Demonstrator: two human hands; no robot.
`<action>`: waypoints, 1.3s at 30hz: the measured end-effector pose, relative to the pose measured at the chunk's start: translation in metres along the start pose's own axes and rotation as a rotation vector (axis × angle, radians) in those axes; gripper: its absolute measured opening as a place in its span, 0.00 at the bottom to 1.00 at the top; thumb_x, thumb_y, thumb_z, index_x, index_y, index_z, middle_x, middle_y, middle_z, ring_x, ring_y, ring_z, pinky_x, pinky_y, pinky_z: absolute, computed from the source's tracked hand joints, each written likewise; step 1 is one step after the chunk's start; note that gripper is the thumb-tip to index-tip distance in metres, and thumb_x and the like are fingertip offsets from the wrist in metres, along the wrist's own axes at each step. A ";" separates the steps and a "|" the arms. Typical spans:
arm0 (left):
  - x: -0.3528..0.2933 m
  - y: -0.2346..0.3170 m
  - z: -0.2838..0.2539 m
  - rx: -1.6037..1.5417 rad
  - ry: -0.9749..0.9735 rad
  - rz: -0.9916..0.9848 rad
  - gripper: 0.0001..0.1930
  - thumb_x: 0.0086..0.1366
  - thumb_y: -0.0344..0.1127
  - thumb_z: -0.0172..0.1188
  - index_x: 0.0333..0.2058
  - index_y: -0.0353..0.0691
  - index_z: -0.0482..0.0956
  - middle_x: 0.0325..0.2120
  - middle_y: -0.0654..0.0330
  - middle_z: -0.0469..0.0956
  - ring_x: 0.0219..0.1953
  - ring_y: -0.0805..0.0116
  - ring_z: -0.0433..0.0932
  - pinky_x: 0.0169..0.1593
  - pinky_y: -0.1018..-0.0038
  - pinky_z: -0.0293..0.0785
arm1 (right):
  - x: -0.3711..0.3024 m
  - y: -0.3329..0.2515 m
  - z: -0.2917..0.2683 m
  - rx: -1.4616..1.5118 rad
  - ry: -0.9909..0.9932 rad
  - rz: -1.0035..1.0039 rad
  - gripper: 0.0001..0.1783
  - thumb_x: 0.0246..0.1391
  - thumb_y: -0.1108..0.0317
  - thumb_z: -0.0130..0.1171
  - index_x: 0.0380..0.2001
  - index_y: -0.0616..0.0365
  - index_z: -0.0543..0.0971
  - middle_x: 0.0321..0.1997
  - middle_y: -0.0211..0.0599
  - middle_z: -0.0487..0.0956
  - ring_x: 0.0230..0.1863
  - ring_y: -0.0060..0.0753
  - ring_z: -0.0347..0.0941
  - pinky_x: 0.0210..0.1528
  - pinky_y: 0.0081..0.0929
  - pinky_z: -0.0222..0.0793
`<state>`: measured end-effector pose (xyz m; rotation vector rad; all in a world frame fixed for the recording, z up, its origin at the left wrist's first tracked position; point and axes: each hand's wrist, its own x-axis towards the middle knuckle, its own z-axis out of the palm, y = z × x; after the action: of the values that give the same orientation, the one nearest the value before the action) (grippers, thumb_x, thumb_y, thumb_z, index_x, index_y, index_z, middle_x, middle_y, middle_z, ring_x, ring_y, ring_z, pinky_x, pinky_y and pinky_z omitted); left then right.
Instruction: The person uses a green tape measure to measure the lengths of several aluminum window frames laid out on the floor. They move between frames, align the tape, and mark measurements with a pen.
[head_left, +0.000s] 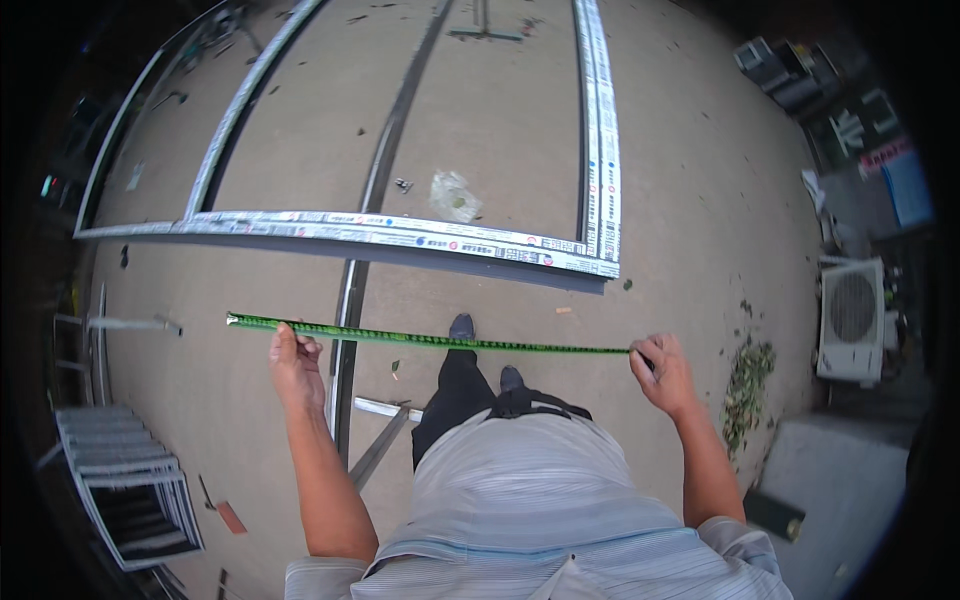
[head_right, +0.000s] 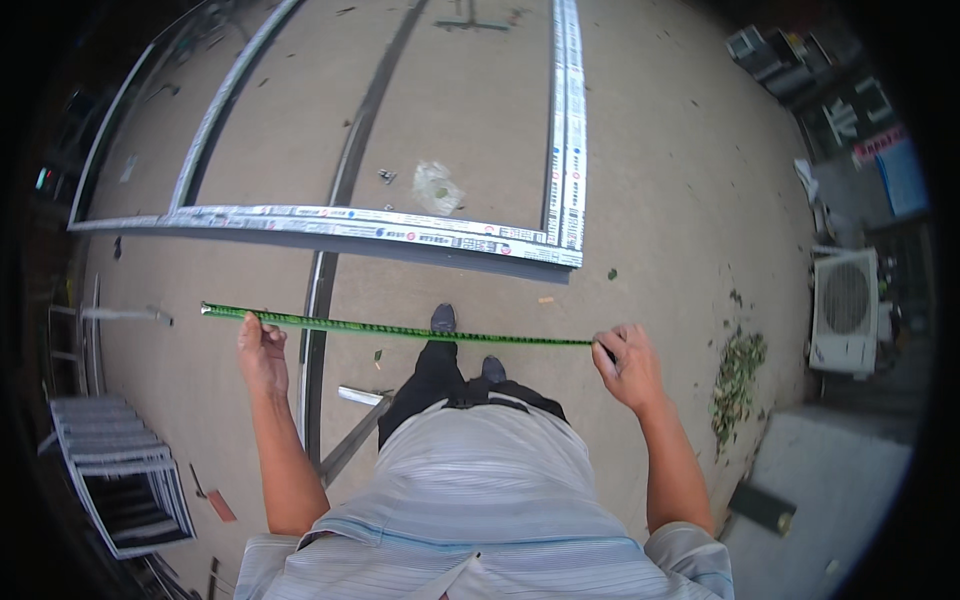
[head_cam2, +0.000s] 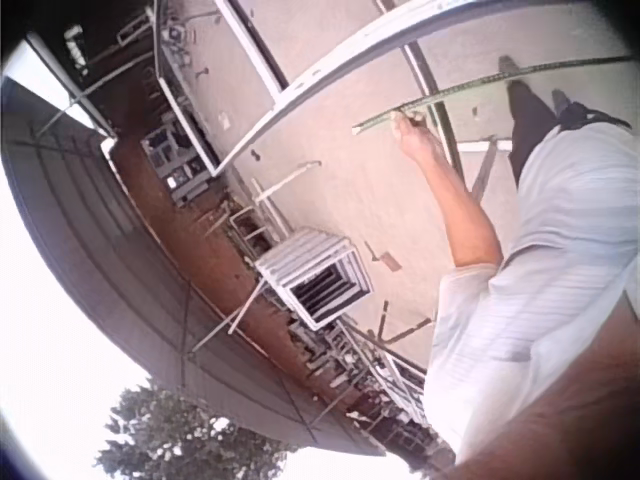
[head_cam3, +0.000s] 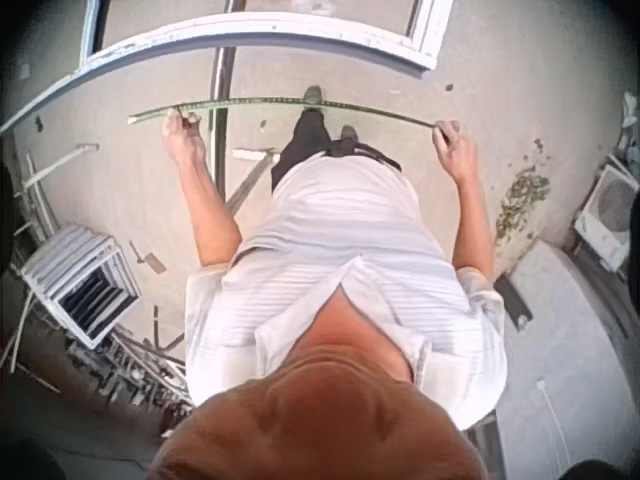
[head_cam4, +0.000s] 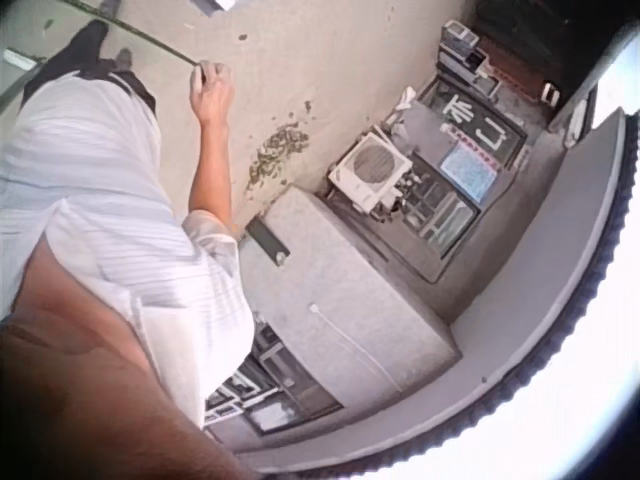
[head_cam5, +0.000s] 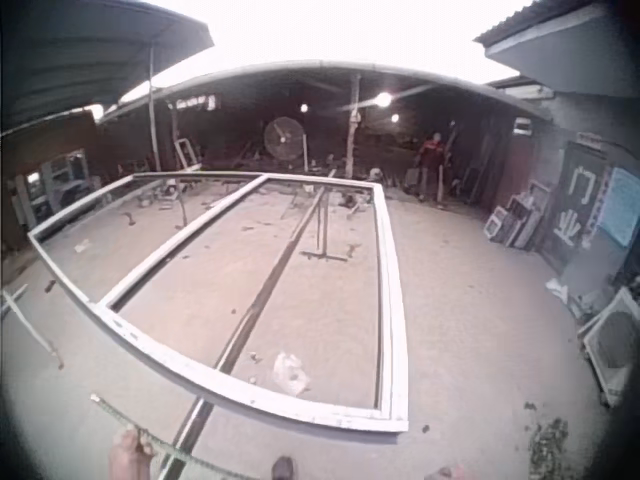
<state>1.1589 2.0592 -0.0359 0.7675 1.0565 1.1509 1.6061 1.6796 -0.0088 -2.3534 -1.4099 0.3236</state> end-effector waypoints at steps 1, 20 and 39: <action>0.018 0.002 0.009 -0.026 -0.030 -0.019 0.15 0.82 0.47 0.61 0.45 0.40 0.82 0.27 0.69 0.77 0.29 0.76 0.75 0.38 0.75 0.77 | 0.008 -0.007 -0.004 -0.017 0.014 0.013 0.07 0.63 0.65 0.68 0.42 0.53 0.87 0.40 0.42 0.81 0.47 0.51 0.78 0.48 0.46 0.76; 0.135 0.021 0.160 1.096 -0.357 0.772 0.11 0.69 0.29 0.68 0.49 0.38 0.83 0.45 0.52 0.83 0.51 0.49 0.81 0.57 0.56 0.76 | 0.149 -0.100 -0.021 -0.048 -0.069 0.271 0.09 0.65 0.70 0.64 0.44 0.63 0.85 0.41 0.50 0.81 0.46 0.57 0.77 0.51 0.47 0.74; 0.193 0.014 0.159 1.266 -1.050 0.885 0.07 0.60 0.29 0.66 0.38 0.46 0.85 0.32 0.64 0.78 0.42 0.59 0.81 0.69 0.53 0.72 | 0.217 -0.131 0.013 -0.009 -0.075 0.107 0.09 0.65 0.70 0.65 0.44 0.62 0.86 0.42 0.48 0.82 0.48 0.54 0.78 0.53 0.46 0.75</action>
<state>1.3143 2.2541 -0.0185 2.6510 0.3648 0.3901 1.5986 1.9294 0.0348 -2.4528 -1.3234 0.4405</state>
